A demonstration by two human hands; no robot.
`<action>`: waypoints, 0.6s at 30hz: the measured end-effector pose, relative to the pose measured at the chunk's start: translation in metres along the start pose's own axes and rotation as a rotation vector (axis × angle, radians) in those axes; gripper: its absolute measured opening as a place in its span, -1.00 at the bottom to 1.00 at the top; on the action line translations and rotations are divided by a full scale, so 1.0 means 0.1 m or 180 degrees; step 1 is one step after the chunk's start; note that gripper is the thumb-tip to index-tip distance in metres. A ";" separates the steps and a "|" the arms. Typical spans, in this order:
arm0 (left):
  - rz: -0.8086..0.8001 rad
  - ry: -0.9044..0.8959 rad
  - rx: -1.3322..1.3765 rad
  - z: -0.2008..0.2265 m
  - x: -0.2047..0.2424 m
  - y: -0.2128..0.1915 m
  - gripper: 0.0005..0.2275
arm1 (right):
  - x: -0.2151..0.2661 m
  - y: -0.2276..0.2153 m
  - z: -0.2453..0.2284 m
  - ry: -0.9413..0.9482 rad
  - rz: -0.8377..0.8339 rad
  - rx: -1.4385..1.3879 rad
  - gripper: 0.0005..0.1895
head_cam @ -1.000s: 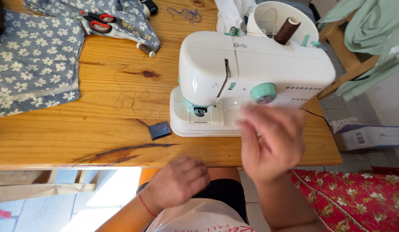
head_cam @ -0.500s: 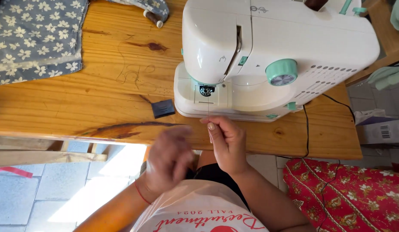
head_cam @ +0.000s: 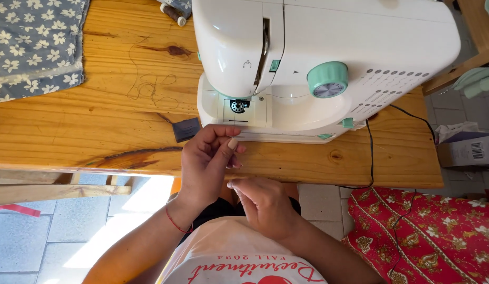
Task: Preparing a sewing machine for use by threading the needle, setting up the bobbin, and trimming thread.
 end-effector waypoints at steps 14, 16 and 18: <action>-0.0002 0.1810 -0.2127 0.11 0.10 -0.33 -0.92 | -0.90 -0.73 0.04 -0.0383 0.1443 0.0335 -0.86; 0.0027 0.1772 -0.1991 0.09 0.08 -0.35 -0.91 | -1.12 -0.62 0.10 -0.0331 0.1539 0.0260 -0.89; -0.0031 0.1800 -0.1930 0.10 0.06 -0.35 -0.93 | -1.33 -0.54 0.32 0.0055 0.1618 -0.0042 -0.93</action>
Point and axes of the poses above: each hand's wrist, its own x-axis away from the middle knuckle, its own y-axis out of the palm, z = x × y, the point moved 6 cm from there along -x, towards the middle knuckle, and after that the axes turned 9 degrees about y, right-handed, at the moved point
